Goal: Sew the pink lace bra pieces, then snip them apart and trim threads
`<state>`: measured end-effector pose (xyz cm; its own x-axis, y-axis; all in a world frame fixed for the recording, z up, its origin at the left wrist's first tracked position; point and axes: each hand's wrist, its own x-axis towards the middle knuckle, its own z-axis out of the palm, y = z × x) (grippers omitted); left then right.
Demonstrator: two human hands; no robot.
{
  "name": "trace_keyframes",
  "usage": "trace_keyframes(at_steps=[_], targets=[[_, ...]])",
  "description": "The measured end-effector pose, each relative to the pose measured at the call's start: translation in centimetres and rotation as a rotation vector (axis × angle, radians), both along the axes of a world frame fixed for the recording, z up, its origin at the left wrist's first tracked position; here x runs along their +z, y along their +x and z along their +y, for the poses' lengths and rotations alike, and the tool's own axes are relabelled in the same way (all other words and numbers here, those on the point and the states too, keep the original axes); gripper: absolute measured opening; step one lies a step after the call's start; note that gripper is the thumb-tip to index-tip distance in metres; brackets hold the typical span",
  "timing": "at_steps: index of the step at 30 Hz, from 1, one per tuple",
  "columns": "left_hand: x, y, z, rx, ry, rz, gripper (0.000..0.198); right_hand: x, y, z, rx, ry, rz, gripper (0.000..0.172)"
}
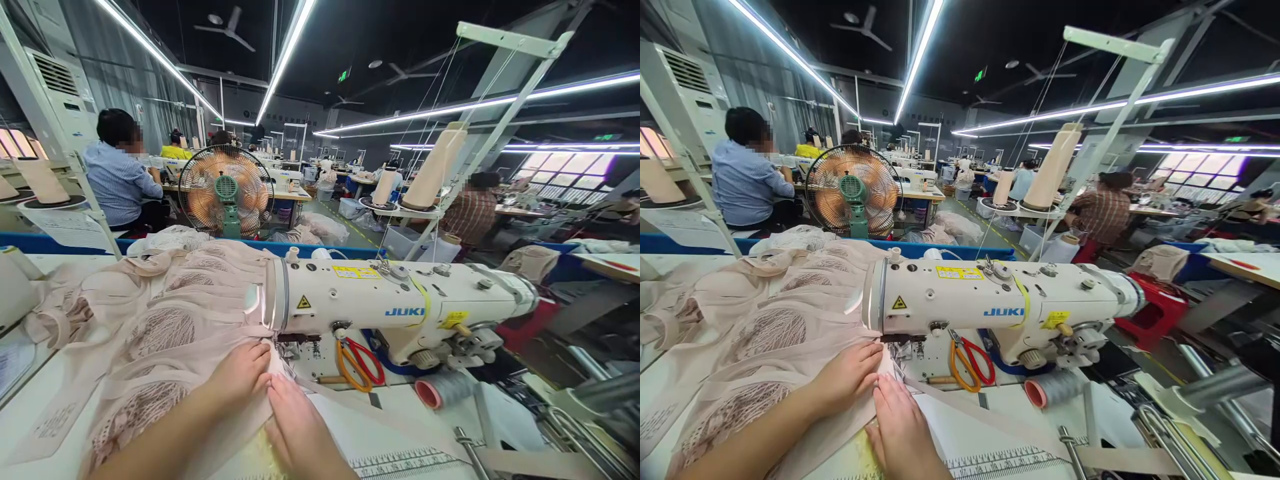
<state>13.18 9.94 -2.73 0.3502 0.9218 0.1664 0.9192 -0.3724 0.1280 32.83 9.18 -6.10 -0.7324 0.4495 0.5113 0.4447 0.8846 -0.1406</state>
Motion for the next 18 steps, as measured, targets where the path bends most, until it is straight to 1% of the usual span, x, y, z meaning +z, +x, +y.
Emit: trace_keyframes(at_steps=[3, 5, 9, 13, 18], targets=[[1.0, 0.4, -0.2, 0.01, -0.012, 0.015, 0.033, 0.2, 0.1, 0.0, 0.005, 0.024, 0.025, 0.04], [1.3, 0.7, -0.2, 0.021, -0.011, 0.019, 0.033, 0.3, 0.1, 0.1, 0.013, 0.029, 0.029, 0.04], [1.0, 0.7, -0.1, 0.03, 0.005, 0.014, 0.033, 0.2, 0.1, 0.2, 0.005, 0.023, 0.049, 0.04], [0.6, 0.0, 0.6, 0.013, 0.038, 0.002, 0.032, -0.3, 0.1, 0.3, 0.018, 0.036, 0.046, 0.039], [0.9, -0.8, 1.8, -0.048, 0.088, 0.0, 0.025, -0.6, 0.2, 0.3, -0.013, 0.069, 0.021, 0.04]])
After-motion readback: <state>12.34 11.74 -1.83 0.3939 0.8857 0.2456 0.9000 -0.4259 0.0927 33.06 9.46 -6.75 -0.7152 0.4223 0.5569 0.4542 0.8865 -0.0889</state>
